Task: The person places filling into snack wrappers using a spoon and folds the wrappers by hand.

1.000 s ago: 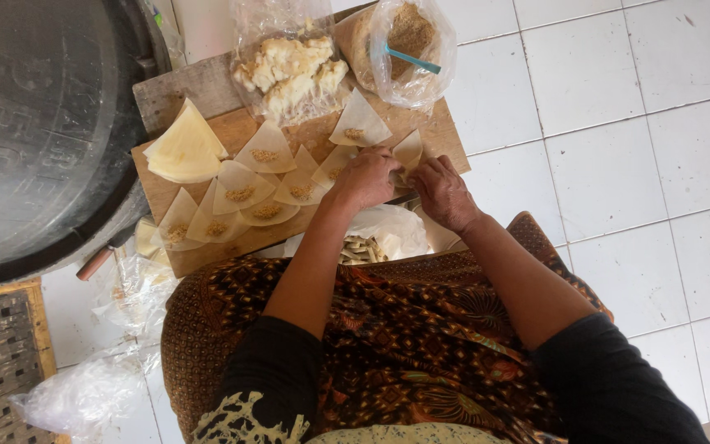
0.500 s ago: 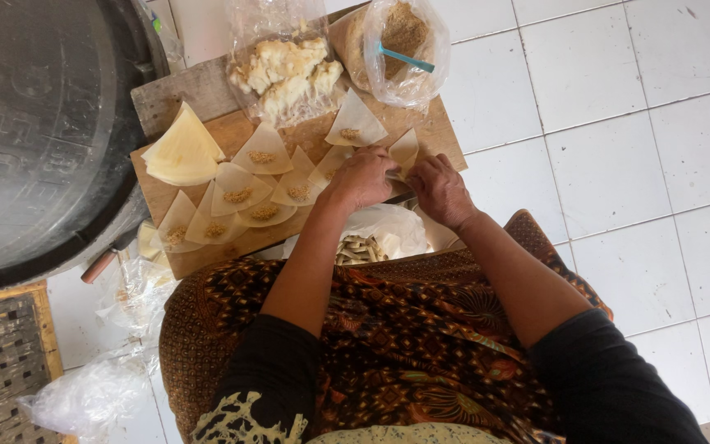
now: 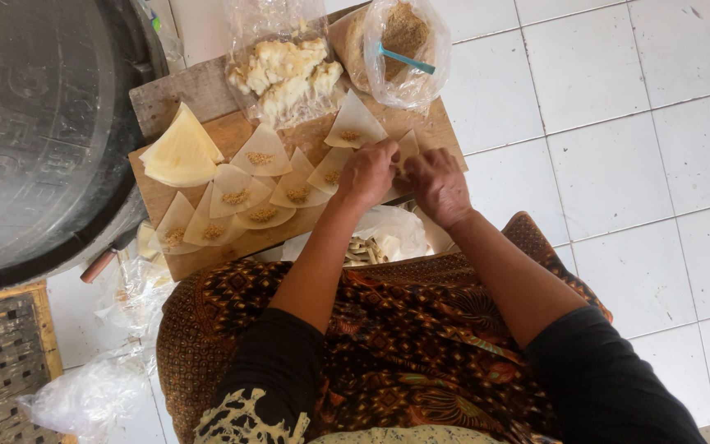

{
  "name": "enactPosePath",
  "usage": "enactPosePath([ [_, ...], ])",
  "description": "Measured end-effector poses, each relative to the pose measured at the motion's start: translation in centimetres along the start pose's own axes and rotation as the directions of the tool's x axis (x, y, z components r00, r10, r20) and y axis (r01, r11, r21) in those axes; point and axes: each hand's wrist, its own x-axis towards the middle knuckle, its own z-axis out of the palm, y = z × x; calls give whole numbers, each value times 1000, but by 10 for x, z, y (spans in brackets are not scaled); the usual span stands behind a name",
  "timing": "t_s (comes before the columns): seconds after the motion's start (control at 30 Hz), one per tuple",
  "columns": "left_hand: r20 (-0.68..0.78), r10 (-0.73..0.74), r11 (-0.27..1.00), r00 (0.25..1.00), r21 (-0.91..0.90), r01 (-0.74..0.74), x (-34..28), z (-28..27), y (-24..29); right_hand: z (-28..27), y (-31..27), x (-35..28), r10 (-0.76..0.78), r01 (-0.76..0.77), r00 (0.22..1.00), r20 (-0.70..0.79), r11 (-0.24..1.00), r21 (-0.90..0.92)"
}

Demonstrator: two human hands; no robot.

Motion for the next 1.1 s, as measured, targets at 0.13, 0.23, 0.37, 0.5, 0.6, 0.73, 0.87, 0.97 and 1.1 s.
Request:
enactPosePath([
  [0.13,-1,110,984,994,143,-109,-2,-1,0,-6,-9,-2,-176,173,984,-16,979,-107],
  [0.23,-36,163,960,986,237,-150,-11,1,2,-7,-15,-6,-179,178,984,13,963,-203],
  [0.37,17,212,952,977,221,-211,-17,0,-4,-5,-13,-7,-128,129,992,17,971,-200],
  [0.5,84,180,955,980,222,-194,-11,5,-9,4,-6,-4,-104,95,993,-60,986,-140],
  [0.6,56,168,926,984,333,-177,-13,10,-4,8,-1,-7,-26,26,1000,13,999,-33],
  [0.73,118,-108,983,987,161,88,-13,11,4,8,3,-9,132,-136,987,86,990,32],
  [0.87,38,-132,990,990,61,130,-9,13,8,4,1,-5,237,-236,972,8,967,90],
  [0.97,31,-94,991,995,93,91,-15,21,9,1,-5,-3,134,-133,991,-11,989,65],
  [1.1,79,174,916,982,353,-190,-27,28,7,-9,-13,-12,-155,148,988,-26,973,-176],
])
